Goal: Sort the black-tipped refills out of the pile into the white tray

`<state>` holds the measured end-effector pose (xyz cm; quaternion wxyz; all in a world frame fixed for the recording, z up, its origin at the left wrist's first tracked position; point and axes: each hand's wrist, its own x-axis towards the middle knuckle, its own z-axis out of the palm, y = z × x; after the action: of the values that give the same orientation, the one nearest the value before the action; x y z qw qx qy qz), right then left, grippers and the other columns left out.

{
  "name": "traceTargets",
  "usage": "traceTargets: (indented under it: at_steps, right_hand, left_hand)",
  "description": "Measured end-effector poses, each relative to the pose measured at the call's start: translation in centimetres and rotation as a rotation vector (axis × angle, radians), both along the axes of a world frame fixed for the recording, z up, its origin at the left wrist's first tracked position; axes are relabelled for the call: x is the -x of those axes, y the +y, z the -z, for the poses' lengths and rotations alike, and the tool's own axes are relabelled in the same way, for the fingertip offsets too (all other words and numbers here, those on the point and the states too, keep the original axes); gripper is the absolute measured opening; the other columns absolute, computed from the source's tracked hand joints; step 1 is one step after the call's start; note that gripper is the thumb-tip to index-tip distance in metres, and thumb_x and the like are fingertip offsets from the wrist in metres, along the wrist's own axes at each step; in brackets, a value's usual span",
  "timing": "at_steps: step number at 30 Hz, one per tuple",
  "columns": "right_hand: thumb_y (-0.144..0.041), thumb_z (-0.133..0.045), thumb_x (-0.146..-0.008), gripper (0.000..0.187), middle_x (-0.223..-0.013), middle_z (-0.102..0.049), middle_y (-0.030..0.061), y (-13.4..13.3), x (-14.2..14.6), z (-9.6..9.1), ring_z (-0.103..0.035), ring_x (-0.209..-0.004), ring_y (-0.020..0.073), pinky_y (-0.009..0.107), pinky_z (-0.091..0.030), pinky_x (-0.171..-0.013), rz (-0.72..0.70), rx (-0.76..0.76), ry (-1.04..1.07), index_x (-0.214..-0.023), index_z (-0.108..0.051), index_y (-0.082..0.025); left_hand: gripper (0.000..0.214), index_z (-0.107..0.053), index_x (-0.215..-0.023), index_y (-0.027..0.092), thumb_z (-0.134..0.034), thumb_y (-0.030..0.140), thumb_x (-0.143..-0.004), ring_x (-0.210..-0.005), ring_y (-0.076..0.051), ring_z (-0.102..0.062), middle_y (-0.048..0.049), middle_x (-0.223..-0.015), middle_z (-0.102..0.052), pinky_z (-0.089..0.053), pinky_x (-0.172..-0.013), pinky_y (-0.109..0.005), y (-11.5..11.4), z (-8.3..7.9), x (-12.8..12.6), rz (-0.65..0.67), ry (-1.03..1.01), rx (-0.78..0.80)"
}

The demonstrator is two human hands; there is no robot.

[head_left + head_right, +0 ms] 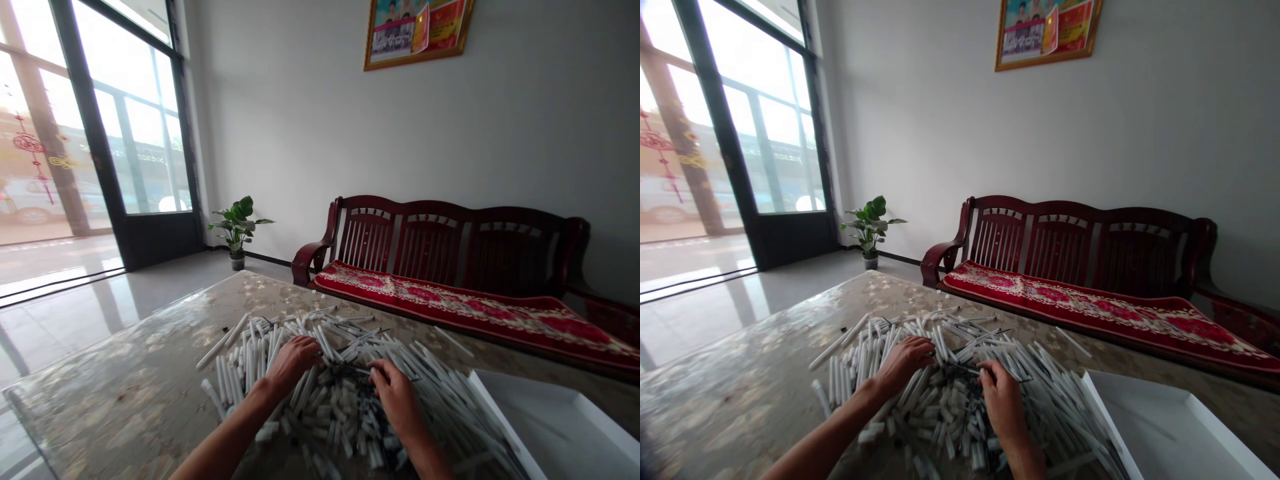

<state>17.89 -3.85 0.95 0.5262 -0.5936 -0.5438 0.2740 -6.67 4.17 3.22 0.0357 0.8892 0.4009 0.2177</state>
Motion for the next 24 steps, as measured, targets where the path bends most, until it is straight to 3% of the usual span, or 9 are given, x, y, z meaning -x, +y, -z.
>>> traceTargets:
  at_steps: [6,11,15,19,24]
  right_hand:
    - [-0.052,-0.047,-0.091,0.036,-0.063,-0.064,0.0011,-1.4,1.4,-1.7,-0.058,-0.06,0.0191,0.028,-0.042,-0.057,-0.062,-0.027,-0.173,-0.076,-0.063,-0.024]
    - [-0.053,-0.045,-0.091,0.043,-0.055,-0.055,-0.0013,-1.6,1.6,-2.3,-0.047,-0.056,0.0161,0.028,-0.035,-0.057,-0.036,-0.035,-0.256,-0.06,-0.049,-0.024]
    - [-0.052,-0.048,-0.087,0.04,-0.055,-0.052,-0.002,-0.9,0.4,-1.9,-0.045,-0.057,0.016,0.028,-0.036,-0.056,0.006,-0.041,-0.197,-0.059,-0.047,-0.024]
    - [-0.05,-0.05,-0.088,0.037,-0.053,-0.05,-0.0034,-0.5,-0.9,-1.5,-0.048,-0.053,0.0157,0.027,-0.039,-0.052,-0.062,-0.014,-0.089,-0.063,-0.054,-0.024]
    - [-0.041,-0.063,-0.082,0.021,-0.074,-0.069,0.0018,-0.4,-1.2,-1.2,-0.063,-0.069,0.0193,0.028,-0.05,-0.066,-0.15,-0.05,-0.061,-0.084,-0.07,-0.022]
  left_hand:
    - [0.016,-0.066,-0.088,0.022,-0.057,0.033,-0.096,-0.085,-0.02,-0.063,-0.0037,-0.085,-0.069,-0.046,-0.08,-0.032,-2.3,-0.4,-4.4,0.02,0.02,-0.068]
    - [0.017,-0.063,-0.091,0.023,-0.051,0.031,-0.099,-0.082,-0.021,-0.06,-0.0024,-0.085,-0.067,-0.042,-0.076,-0.034,-4.4,0.0,-7.4,0.034,0.067,-0.109]
    - [0.014,-0.063,-0.105,0.026,-0.055,0.035,-0.097,-0.089,-0.022,-0.06,-0.0022,-0.094,-0.069,-0.042,-0.078,-0.034,-4.7,0.5,-7.7,-0.01,0.003,-0.119]
    - [0.014,-0.065,-0.096,0.025,-0.054,0.033,-0.098,-0.083,-0.02,-0.062,-0.0013,-0.087,-0.07,-0.042,-0.075,-0.033,-4.8,1.6,-7.3,-0.057,-0.08,-0.137]
    - [0.012,-0.065,-0.092,0.024,-0.055,0.026,-0.097,-0.076,-0.018,-0.061,0.0007,-0.08,-0.069,-0.04,-0.068,-0.03,-4.8,2.9,-6.8,-0.036,-0.179,-0.236]
